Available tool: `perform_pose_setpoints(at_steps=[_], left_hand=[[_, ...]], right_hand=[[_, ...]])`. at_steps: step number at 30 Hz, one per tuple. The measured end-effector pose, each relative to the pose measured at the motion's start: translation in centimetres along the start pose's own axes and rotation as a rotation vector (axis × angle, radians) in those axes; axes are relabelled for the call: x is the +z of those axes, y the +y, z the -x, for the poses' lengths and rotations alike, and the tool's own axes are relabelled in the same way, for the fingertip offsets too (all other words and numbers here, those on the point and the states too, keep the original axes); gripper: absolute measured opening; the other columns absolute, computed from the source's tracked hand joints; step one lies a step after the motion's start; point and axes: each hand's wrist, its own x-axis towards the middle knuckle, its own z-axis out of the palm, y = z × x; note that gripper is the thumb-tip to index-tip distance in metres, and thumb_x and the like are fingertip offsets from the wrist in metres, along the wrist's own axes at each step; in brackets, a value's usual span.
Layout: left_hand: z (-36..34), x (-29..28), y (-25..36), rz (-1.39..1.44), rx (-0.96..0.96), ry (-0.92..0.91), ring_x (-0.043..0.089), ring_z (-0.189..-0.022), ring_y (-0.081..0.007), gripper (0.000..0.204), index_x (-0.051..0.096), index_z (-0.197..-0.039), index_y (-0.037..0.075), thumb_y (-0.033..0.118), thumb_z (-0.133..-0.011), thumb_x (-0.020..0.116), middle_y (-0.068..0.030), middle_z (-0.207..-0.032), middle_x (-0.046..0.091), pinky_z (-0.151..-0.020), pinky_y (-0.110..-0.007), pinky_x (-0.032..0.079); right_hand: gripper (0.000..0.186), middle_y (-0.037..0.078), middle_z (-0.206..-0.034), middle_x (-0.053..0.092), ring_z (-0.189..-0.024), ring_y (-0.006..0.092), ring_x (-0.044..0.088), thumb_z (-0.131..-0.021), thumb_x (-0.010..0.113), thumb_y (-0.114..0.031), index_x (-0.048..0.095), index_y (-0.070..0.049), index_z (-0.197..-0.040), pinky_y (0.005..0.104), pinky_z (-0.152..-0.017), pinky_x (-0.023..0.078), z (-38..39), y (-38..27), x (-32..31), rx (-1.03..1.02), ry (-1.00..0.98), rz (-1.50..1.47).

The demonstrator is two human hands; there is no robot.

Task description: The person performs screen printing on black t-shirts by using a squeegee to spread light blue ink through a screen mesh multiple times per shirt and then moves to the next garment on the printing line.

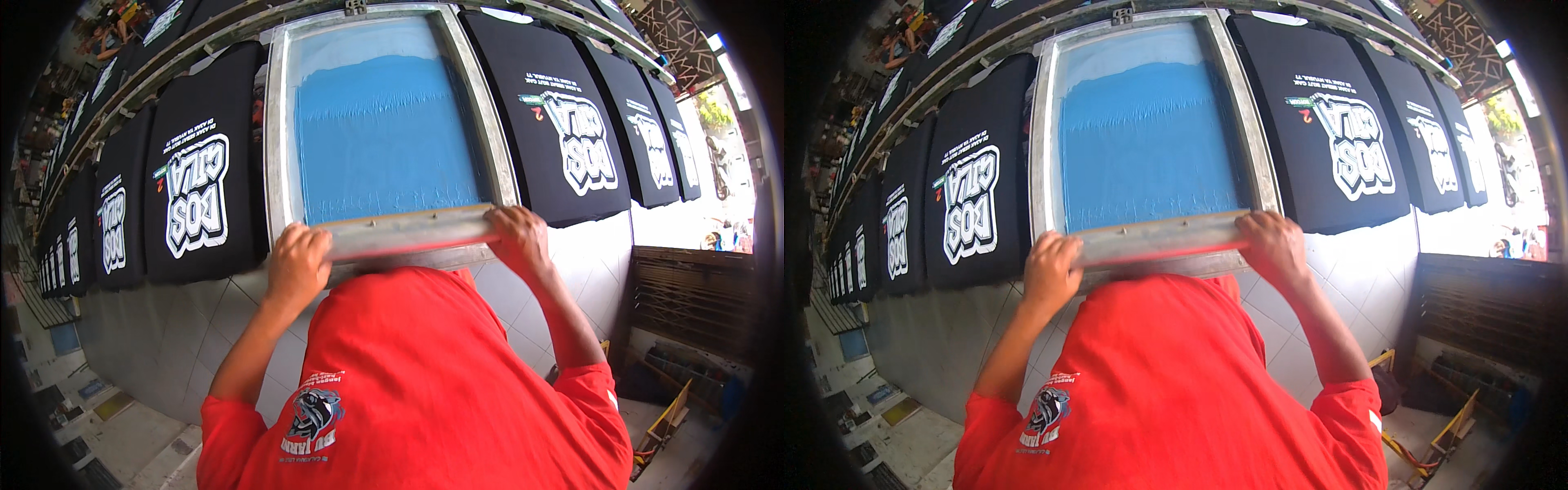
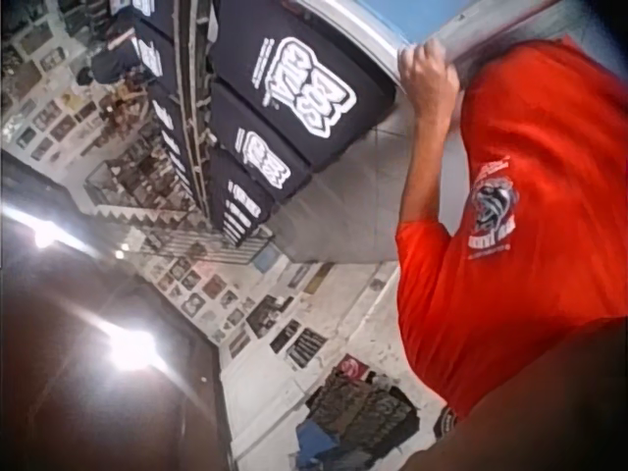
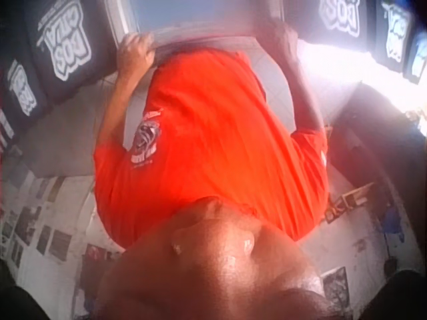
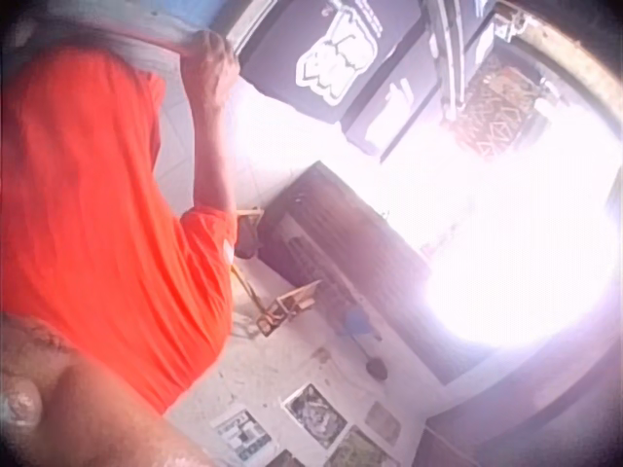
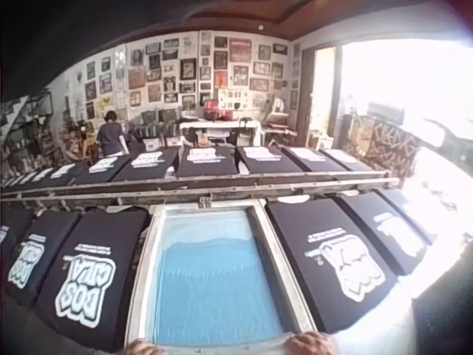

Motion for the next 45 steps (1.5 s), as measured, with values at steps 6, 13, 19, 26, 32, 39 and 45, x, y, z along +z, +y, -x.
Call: perform_pose_setpoints(at_steps=[6, 13, 19, 26, 32, 39, 45], left_hand=[[1.3, 3.9, -0.6, -0.073, 0.058, 0.079, 0.061, -0.099, -0.0275, 0.044, 0.066, -0.108, 0.003, 0.001, -0.064, 0.067, -0.0086, -0.103, 0.067, -0.086, -0.036, 0.052], [-7.7, 5.4, -6.4, -0.148, 0.066, 0.146, 0.061, -0.090, -0.0248, 0.041, 0.068, -0.108, 0.003, 0.000, -0.067, 0.065, -0.0067, -0.100, 0.068, -0.079, -0.033, 0.054], [-19.6, 5.7, -13.7, -0.213, 0.020, 0.135, 0.060, -0.098, -0.0284, 0.032, 0.070, -0.103, 0.009, 0.010, -0.071, 0.072, -0.0051, -0.103, 0.068, -0.080, -0.036, 0.055], [-25.3, -1.9, -15.2, -0.015, -0.029, 0.064, 0.067, -0.079, -0.0389, 0.026, 0.067, -0.089, 0.002, 0.019, -0.072, 0.077, -0.0198, -0.077, 0.067, -0.070, -0.046, 0.053], [-9.8, -3.9, -4.0, 0.015, -0.081, -0.056, 0.063, -0.083, -0.0339, 0.029, 0.069, -0.096, 0.007, 0.009, -0.068, 0.074, -0.0147, -0.086, 0.066, -0.073, -0.044, 0.053], [2.3, 0.1, 1.9, 0.126, -0.074, -0.099, 0.063, -0.096, -0.0275, 0.034, 0.069, -0.099, 0.005, 0.006, -0.066, 0.070, -0.0095, -0.100, 0.069, -0.083, -0.040, 0.054], [2.6, 4.2, 0.8, -0.071, 0.029, 0.138, 0.062, -0.085, -0.0240, 0.024, 0.069, -0.098, 0.003, 0.004, -0.075, 0.065, -0.0061, -0.094, 0.069, -0.079, -0.033, 0.053]], right_hand=[[0.032, 0.002, -0.101, 0.068, -0.095, 0.0208, 0.066, -0.068, 0.068, -0.004, 0.068, -0.011, -0.099, 0.0332, -0.077, 0.056, 1.8, -0.5, 3.8, 0.018, 0.093, 0.018], [0.035, 0.004, -0.102, 0.070, -0.092, 0.0236, 0.067, -0.066, 0.071, -0.006, 0.070, -0.012, -0.100, 0.0358, -0.075, 0.057, -8.3, 4.6, 7.0, -0.021, 0.085, 0.018], [0.026, 0.009, -0.099, 0.068, -0.086, 0.0302, 0.067, -0.071, 0.072, -0.014, 0.069, -0.011, -0.097, 0.0392, -0.074, 0.056, -21.5, 11.0, 9.3, -0.064, 0.119, 0.005], [0.032, 0.014, -0.078, 0.069, -0.080, 0.0347, 0.068, -0.069, 0.080, -0.035, 0.069, -0.009, -0.085, 0.0447, -0.073, 0.053, -29.3, 10.4, 2.7, 0.001, -0.153, 0.025], [0.015, 0.010, -0.074, 0.065, -0.071, 0.0332, 0.067, -0.073, 0.073, -0.020, 0.062, -0.010, -0.076, 0.0434, -0.059, 0.052, -12.3, 3.6, -2.5, 0.005, -0.181, 0.023], [0.022, 0.001, -0.089, 0.069, -0.081, 0.0222, 0.067, -0.067, 0.068, -0.006, 0.070, -0.012, -0.088, 0.0355, -0.064, 0.056, 1.6, -1.4, -1.1, 0.067, -0.122, -0.109], [0.028, 0.000, -0.096, 0.069, -0.089, 0.0190, 0.067, -0.066, 0.067, -0.004, 0.068, -0.010, -0.093, 0.0325, -0.073, 0.056, 2.1, -0.8, 2.9, 0.013, 0.083, 0.001]])
